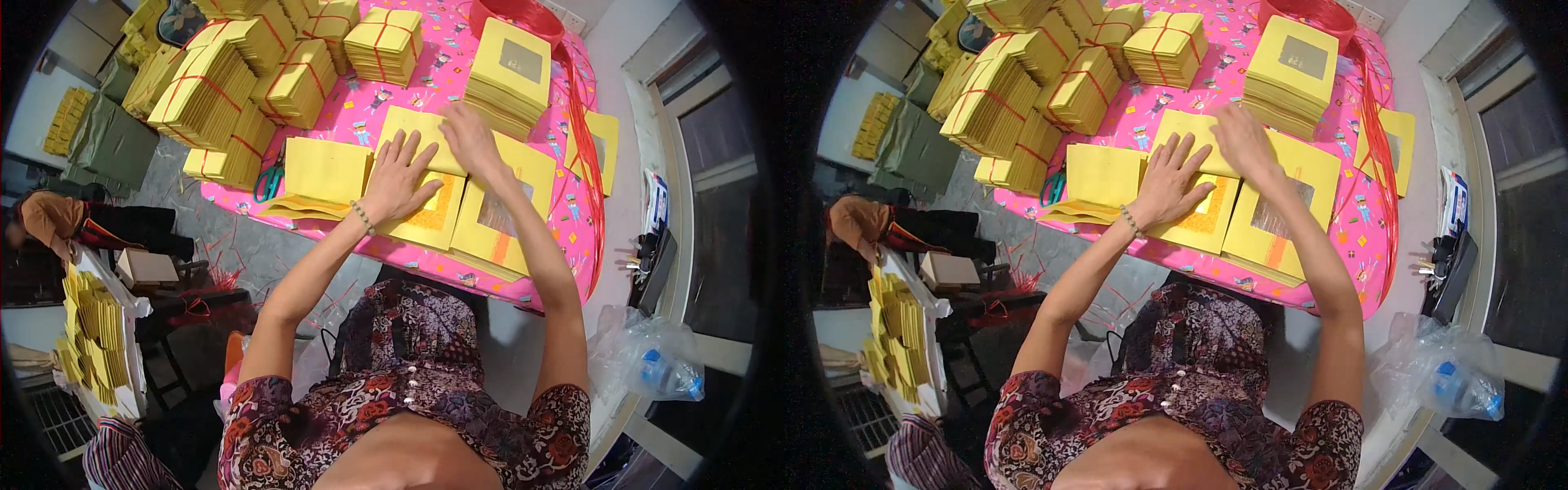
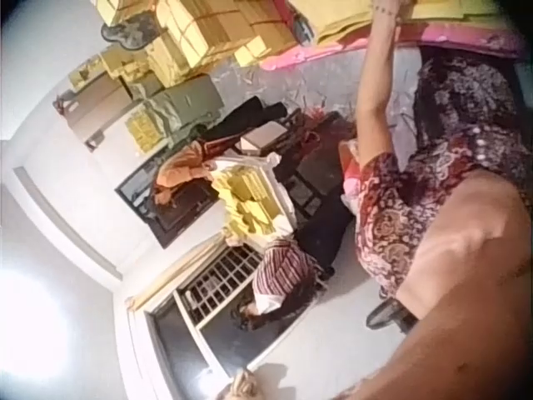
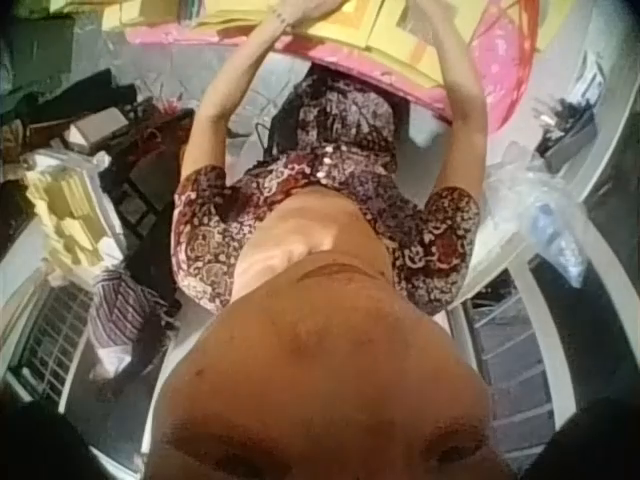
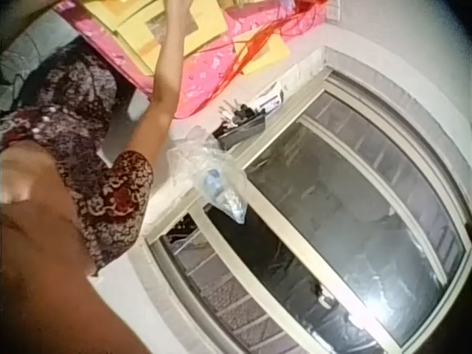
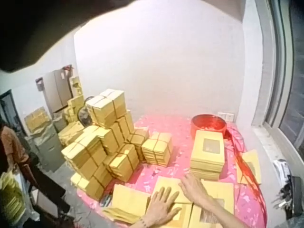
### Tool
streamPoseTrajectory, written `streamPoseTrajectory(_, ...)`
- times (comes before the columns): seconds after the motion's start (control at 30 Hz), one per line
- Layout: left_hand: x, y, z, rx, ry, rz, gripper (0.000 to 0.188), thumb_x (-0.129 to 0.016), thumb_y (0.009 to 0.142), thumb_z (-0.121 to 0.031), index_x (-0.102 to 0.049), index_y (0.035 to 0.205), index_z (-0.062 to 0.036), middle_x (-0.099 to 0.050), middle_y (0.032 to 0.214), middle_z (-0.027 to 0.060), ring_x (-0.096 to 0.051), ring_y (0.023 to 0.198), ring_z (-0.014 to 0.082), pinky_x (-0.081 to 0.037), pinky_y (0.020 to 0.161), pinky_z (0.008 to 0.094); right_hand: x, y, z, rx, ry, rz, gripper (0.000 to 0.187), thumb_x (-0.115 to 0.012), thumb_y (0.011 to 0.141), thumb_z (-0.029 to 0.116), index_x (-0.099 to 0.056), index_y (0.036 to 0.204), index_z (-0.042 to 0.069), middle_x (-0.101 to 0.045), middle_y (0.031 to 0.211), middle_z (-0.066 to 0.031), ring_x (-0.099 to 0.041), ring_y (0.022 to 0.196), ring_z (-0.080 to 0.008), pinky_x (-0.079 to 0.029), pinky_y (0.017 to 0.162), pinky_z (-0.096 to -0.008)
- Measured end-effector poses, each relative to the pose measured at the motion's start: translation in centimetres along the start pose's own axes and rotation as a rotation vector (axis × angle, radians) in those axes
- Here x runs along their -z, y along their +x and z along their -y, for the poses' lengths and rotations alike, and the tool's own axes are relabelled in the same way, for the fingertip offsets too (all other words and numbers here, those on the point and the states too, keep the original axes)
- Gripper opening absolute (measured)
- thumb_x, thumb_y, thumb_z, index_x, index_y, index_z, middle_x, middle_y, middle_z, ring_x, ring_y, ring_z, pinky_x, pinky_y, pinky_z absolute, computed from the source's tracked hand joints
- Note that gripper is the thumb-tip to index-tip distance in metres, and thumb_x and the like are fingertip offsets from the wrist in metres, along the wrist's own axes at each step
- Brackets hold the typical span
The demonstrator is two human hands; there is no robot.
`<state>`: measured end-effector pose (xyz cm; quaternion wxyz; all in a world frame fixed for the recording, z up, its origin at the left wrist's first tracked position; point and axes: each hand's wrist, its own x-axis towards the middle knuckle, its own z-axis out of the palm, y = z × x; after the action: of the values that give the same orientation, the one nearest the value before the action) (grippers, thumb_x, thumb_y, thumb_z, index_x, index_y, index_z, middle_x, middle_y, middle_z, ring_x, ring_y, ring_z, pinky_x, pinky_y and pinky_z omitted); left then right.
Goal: Folding and stacking traditional yellow ritual paper with gold and silver foil.
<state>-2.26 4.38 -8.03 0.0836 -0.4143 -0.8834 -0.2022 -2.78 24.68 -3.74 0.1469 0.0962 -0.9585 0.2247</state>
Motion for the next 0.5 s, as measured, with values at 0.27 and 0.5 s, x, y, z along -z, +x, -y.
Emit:
streamPoseTrajectory(0.27,-0.1,0.0,0.0,-0.024,0.040,0.003,0.064,-0.049,0.094,-0.053,-0.040,0.148,-0.0184,-0.033,0.152,0.0236,-0.026,0.141,0.0459,-0.021,0.115,0.0553,-0.5,-8.4,4.6,0.015,-0.207,0.125,0.053,-0.052,0.096,0.021,-0.040,0.142,-0.003,-0.042,0.146,-0.0216,-0.034,0.139,-0.0378,-0.028,0.114,-0.0519)
streamPoseTrajectory(0.5,-0.1,0.2,0.1,-0.024,0.052,0.020,0.062,-0.048,0.095,-0.051,-0.040,0.148,-0.0189,-0.033,0.153,0.0227,-0.025,0.141,0.0458,-0.021,0.116,0.0551,-0.4,-9.1,4.7,0.035,-0.145,0.118,0.057,-0.055,0.094,0.022,-0.039,0.142,-0.006,-0.040,0.147,-0.0234,-0.034,0.139,-0.0386,-0.027,0.115,-0.0497)
